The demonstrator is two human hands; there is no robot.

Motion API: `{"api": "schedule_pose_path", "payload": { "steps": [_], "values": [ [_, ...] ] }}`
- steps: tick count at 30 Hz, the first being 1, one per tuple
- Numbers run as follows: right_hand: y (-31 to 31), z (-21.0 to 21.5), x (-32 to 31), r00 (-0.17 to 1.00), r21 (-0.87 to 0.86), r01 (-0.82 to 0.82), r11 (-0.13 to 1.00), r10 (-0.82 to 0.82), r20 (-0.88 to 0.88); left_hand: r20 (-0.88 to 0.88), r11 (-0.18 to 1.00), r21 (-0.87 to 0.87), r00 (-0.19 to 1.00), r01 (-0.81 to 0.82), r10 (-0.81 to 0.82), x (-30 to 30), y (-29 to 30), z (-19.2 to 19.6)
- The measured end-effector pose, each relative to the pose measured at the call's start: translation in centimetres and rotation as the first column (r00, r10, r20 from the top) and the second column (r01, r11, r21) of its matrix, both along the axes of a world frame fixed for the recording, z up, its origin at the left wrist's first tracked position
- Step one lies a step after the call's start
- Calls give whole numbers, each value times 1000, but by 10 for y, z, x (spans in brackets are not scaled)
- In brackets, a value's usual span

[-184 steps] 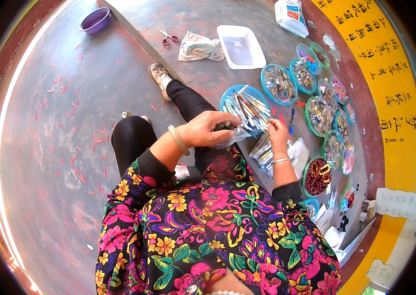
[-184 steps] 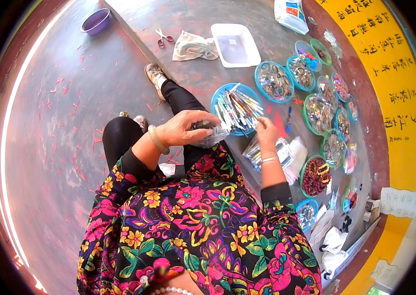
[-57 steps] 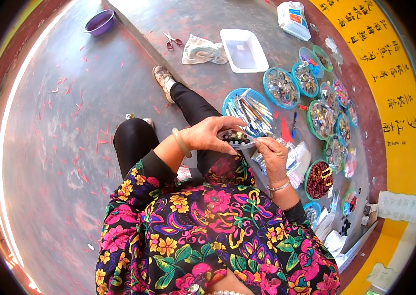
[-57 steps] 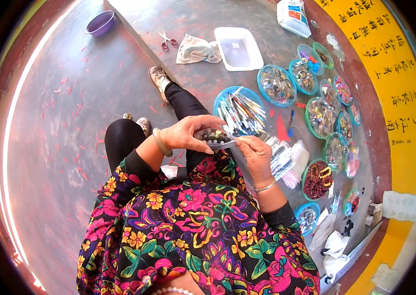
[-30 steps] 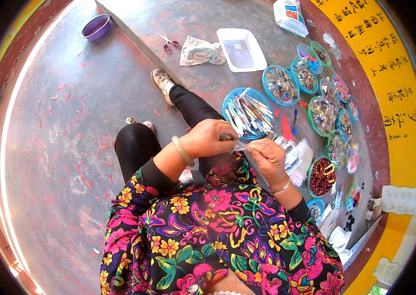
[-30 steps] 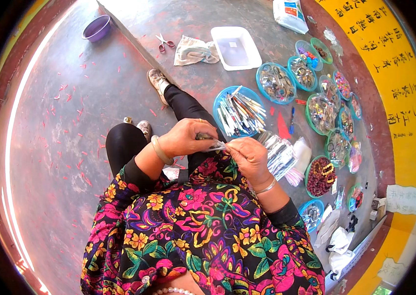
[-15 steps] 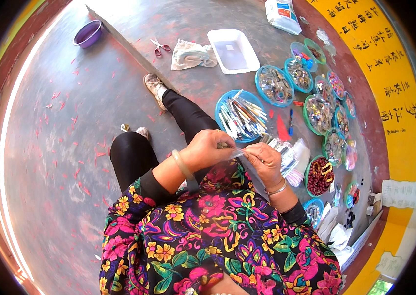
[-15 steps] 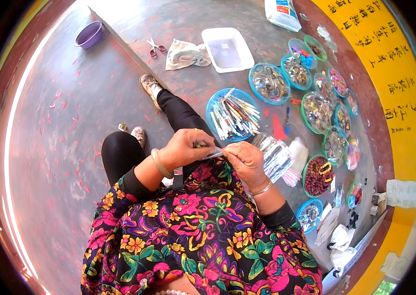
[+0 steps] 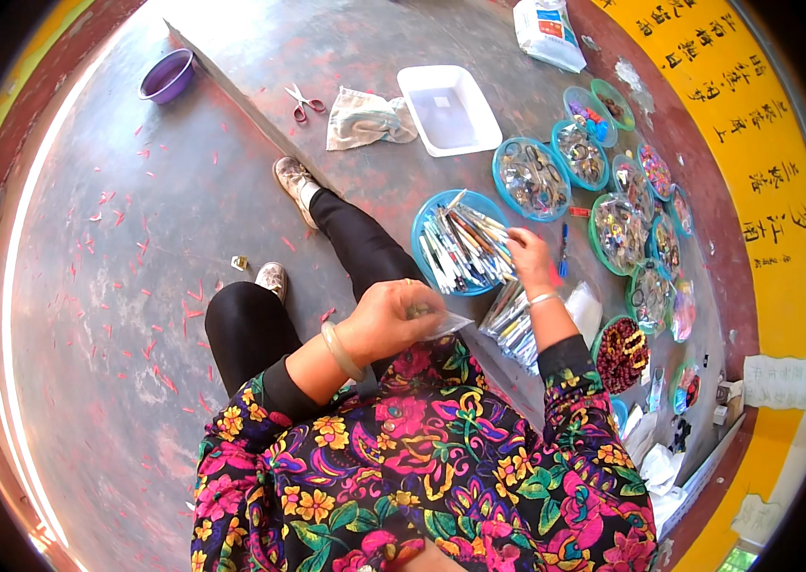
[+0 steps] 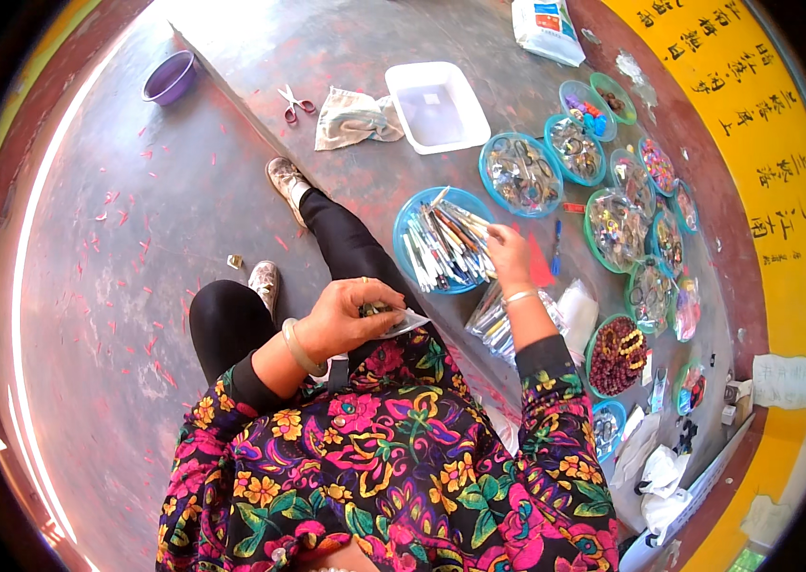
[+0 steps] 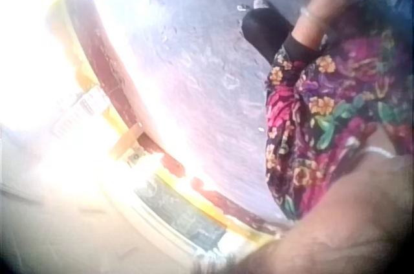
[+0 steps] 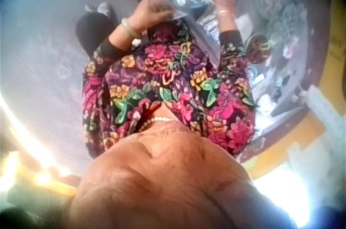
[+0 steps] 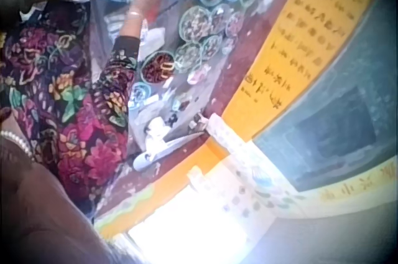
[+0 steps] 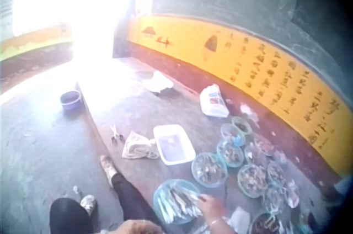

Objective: The person sits on the floor and organizes a collection of markers. They pick up markers from a blue tray and place them into a clear plastic bag, arranging them by color. The person handles the markers and the bag repeatedly, sorting the items.

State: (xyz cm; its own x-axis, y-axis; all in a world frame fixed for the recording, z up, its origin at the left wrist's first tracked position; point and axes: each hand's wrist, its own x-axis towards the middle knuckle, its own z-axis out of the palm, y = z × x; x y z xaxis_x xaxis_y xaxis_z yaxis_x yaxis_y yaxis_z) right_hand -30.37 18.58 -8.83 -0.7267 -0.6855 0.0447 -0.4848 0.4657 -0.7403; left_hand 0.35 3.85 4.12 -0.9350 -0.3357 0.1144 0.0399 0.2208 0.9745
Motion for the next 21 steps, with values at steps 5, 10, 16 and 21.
{"api": "schedule_pose_path", "payload": {
  "steps": [5,10,16,21],
  "values": [
    [-86,-19,15,767,249,-297,922,385,-513,8,1000,-27,1000,2,-2,-1,-5,-1],
    [-142,-32,17,602,687,-271,674,676,-425,1,999,-27,1000,18,-18,-2,-12,-1],
    [-145,-53,6,539,770,-165,617,710,-454,-60,996,-86,998,-8,2,-3,-15,-2],
    [-112,-25,-6,668,792,-90,604,626,-402,1,998,-58,1000,9,-9,-6,-15,-2]
  ]
}}
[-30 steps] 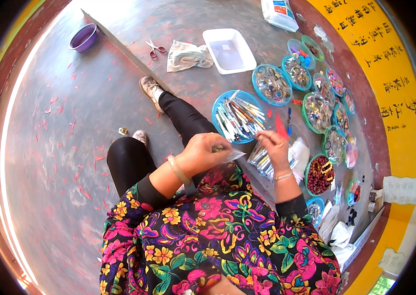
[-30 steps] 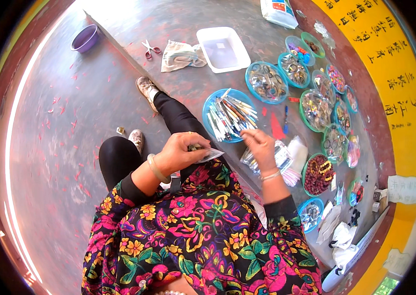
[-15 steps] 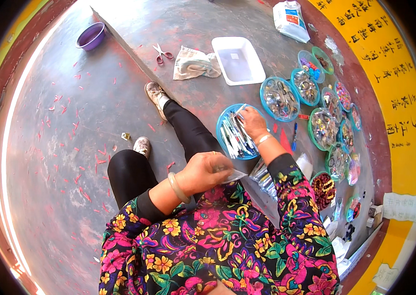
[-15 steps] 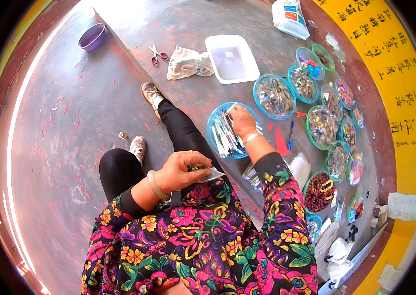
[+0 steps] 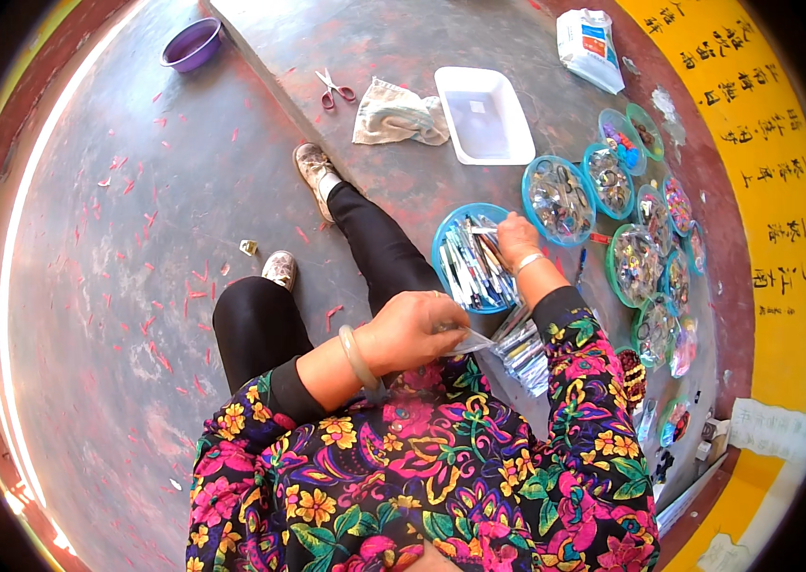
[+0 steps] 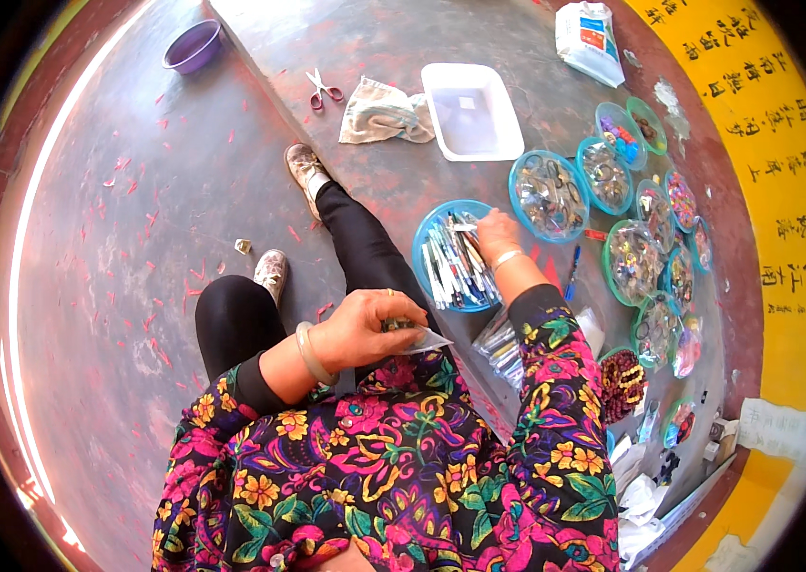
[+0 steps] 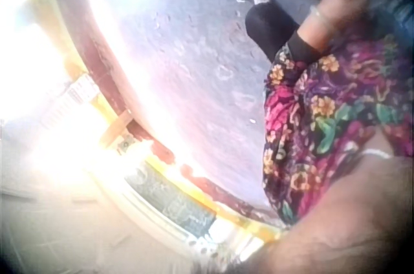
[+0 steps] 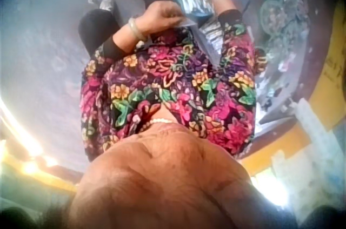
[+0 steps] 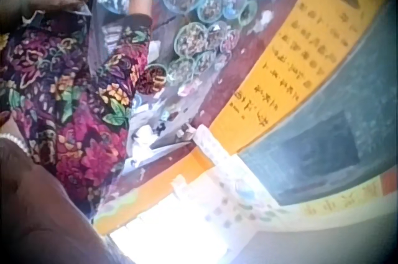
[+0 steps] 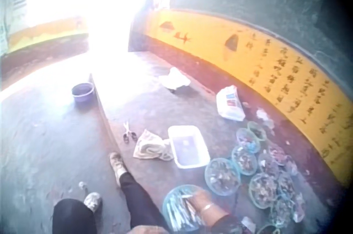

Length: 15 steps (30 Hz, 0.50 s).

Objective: The person sits on the floor and organizes a collection of markers. They pick up markers from a blue tray and place them into a clear plastic bag, arranging them by color. The person handles the markers and the bag repeatedly, sorting the items.

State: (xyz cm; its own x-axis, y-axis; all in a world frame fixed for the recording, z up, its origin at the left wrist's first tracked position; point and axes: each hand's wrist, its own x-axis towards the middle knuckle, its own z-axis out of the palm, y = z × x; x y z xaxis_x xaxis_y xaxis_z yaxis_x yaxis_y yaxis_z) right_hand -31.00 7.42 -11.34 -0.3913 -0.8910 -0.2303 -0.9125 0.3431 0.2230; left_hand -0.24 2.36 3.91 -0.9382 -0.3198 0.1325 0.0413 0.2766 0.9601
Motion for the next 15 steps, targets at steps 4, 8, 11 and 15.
{"api": "schedule_pose_path", "payload": {
  "steps": [4,8,11,15],
  "values": [
    [46,27,-15,997,-49,76,996,-75,32,-17,999,35,1000,-6,7,-1,4,-1],
    [99,34,-10,670,-181,509,841,-256,696,1,993,117,1000,-10,10,0,7,1],
    [125,62,29,22,-28,732,681,18,1000,8,991,127,999,-32,31,4,8,-2],
    [141,118,94,-178,-1,853,522,294,939,42,994,90,998,-59,56,7,10,-2]
  ]
}}
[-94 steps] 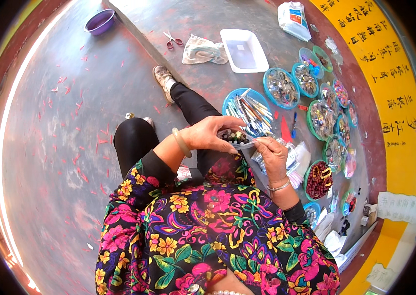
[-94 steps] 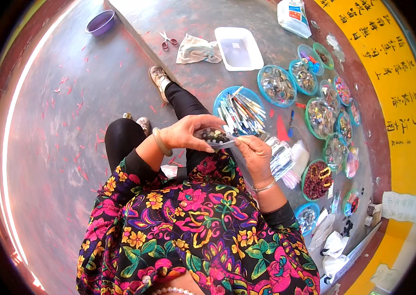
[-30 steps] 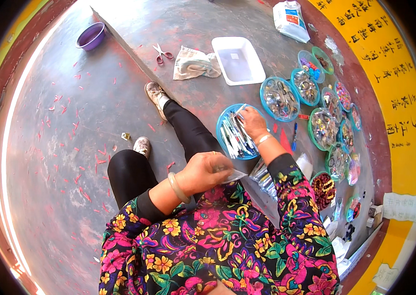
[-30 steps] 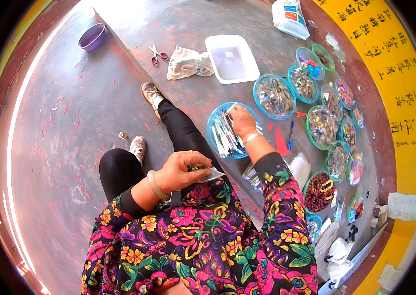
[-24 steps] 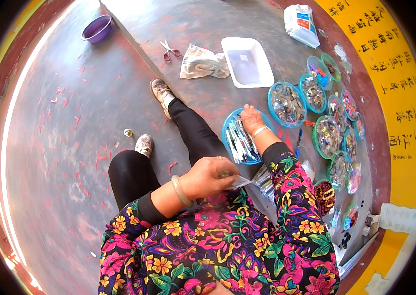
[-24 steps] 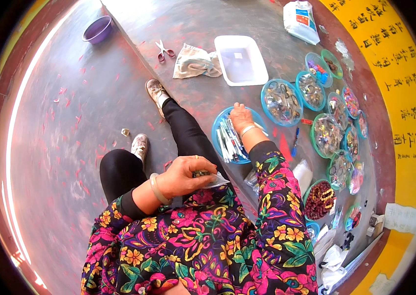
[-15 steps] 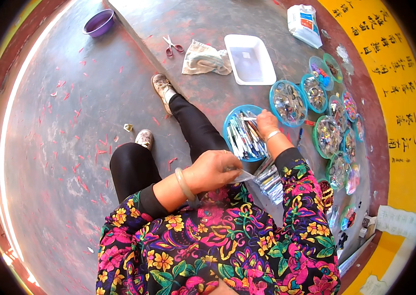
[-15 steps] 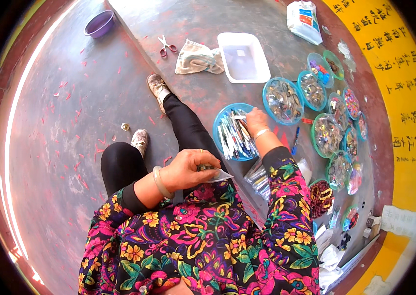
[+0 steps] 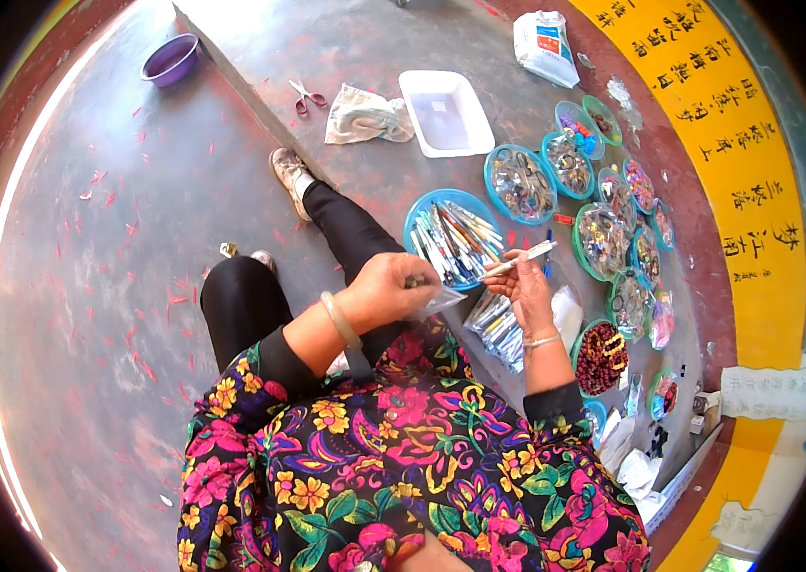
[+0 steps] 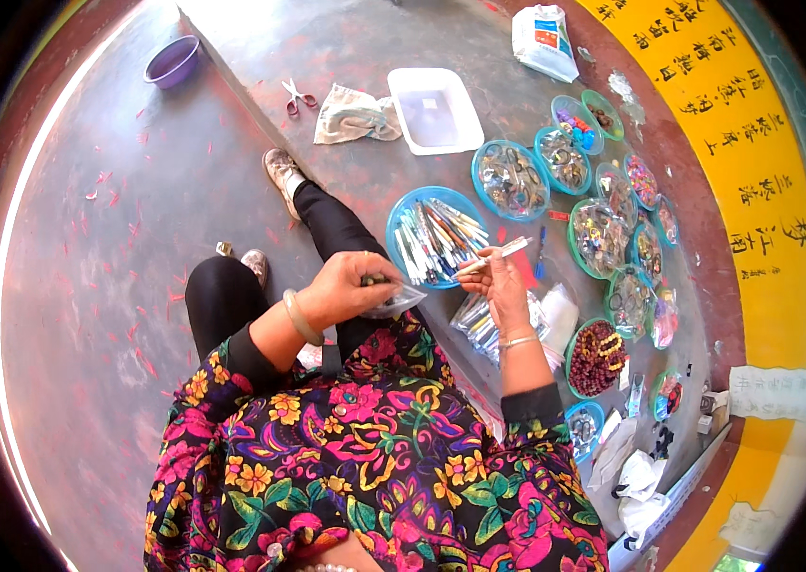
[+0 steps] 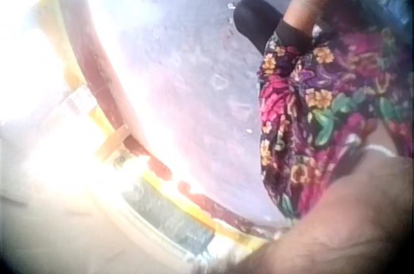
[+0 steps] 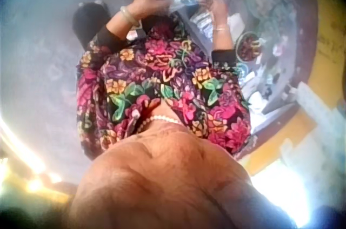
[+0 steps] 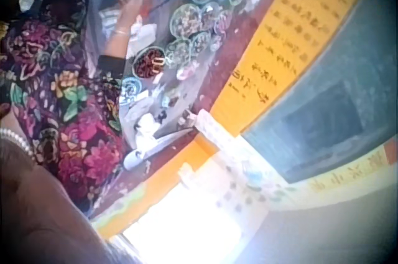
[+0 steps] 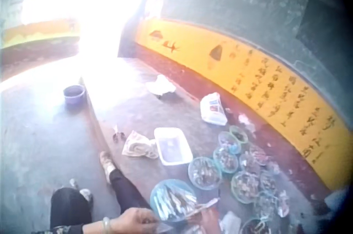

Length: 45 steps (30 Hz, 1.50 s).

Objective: The person sits on the floor and organizes a collection of markers. They pick up markers from a blue tray and place them into a clear plastic bag, arranging them by color. The person handles the markers and the bag repeatedly, sorting the items.

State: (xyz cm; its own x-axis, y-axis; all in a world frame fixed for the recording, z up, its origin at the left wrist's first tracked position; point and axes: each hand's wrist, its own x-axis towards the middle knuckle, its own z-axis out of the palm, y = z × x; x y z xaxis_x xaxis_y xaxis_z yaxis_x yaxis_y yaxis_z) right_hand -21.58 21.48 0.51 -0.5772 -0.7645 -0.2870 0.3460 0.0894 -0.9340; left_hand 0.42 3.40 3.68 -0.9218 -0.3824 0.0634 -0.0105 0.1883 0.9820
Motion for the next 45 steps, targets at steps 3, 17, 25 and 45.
{"api": "schedule_pose_path", "payload": {
  "steps": [3,17,25,45],
  "values": [
    [15,24,20,987,14,5,1000,-3,-160,-57,993,-115,998,-24,18,1,2,-2],
    [-25,125,112,693,-308,-62,949,-181,-697,-152,979,-190,988,-70,41,2,2,-13],
    [-30,94,106,317,-130,-130,983,-83,-945,-48,989,-140,998,-39,33,4,-3,-7],
    [-21,76,84,299,-21,74,997,-42,-953,-78,996,-73,996,-57,51,2,-8,-10]
  ]
}}
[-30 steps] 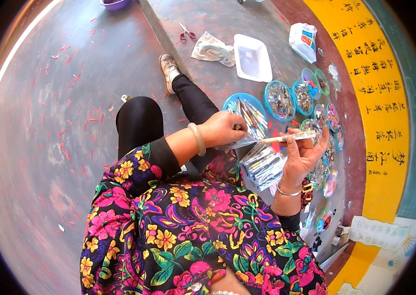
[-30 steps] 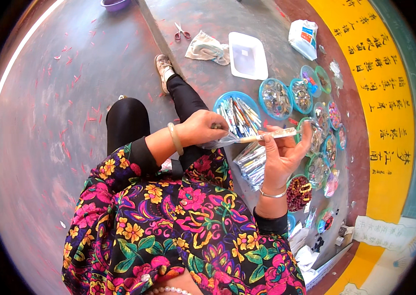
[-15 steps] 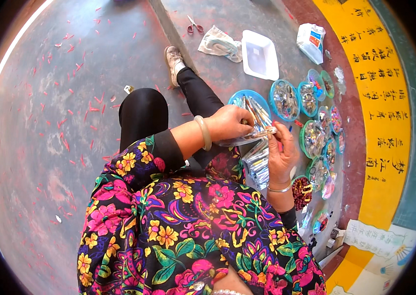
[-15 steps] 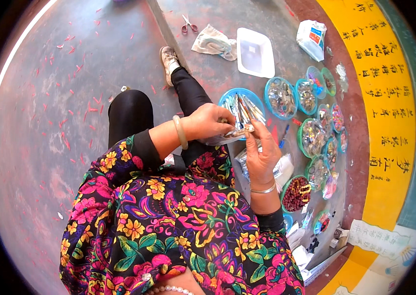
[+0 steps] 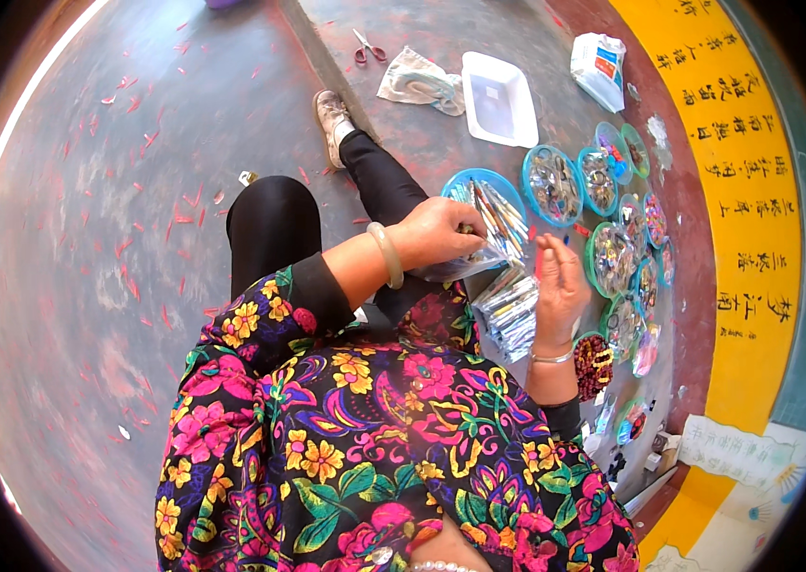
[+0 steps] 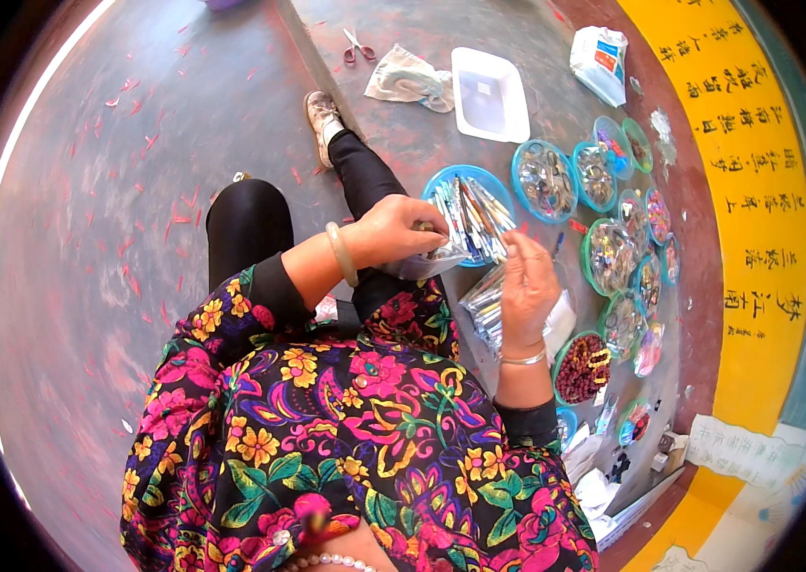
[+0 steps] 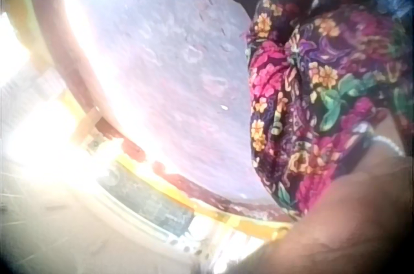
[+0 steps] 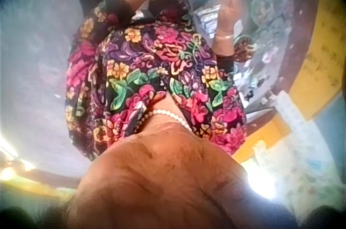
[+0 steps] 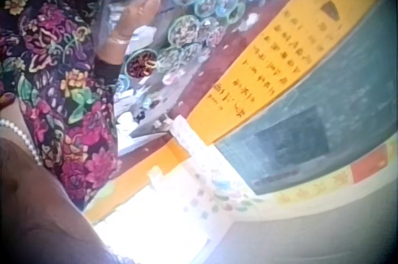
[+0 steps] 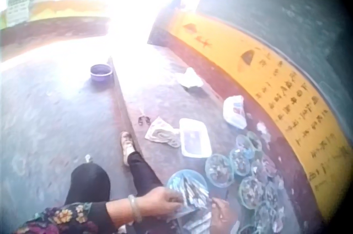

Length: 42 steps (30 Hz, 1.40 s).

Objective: The person sits on the floor and organizes a collection of markers. They pick up markers from a blue tray and place them into a clear plastic bag, arranging them by color. The person handles the markers and the bag repeatedly, sorting the items.

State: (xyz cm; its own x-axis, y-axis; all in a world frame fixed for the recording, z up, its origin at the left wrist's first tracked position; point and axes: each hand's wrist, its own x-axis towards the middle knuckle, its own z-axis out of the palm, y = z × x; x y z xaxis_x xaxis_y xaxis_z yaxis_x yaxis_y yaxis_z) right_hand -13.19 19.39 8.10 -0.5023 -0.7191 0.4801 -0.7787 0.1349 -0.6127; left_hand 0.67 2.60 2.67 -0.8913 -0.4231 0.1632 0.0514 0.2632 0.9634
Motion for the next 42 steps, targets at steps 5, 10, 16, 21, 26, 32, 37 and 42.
{"api": "schedule_pose_path", "payload": {
  "steps": [5,10,16,21,26,32,37,42],
  "values": [
    [28,-60,-84,963,139,222,965,-239,125,-4,999,27,999,47,-47,2,0,2],
    [67,-162,-133,926,414,272,869,-353,133,47,995,75,997,64,-68,1,0,9],
    [64,-231,-161,669,514,340,787,-587,456,54,995,31,993,100,-101,0,-2,9],
    [43,-228,-151,356,489,345,801,-594,722,78,985,143,991,101,-112,1,-1,6],
    [49,-216,-151,461,484,329,811,-585,667,68,984,142,991,107,-118,1,-2,7],
    [78,-177,-146,452,403,409,819,-565,690,46,990,72,991,120,-123,0,-1,9],
    [96,-125,-137,498,266,461,847,-494,713,44,988,90,991,122,-126,0,0,7],
    [85,-78,-113,381,1,414,910,-175,908,37,990,26,990,135,-136,-1,-1,2]
  ]
}}
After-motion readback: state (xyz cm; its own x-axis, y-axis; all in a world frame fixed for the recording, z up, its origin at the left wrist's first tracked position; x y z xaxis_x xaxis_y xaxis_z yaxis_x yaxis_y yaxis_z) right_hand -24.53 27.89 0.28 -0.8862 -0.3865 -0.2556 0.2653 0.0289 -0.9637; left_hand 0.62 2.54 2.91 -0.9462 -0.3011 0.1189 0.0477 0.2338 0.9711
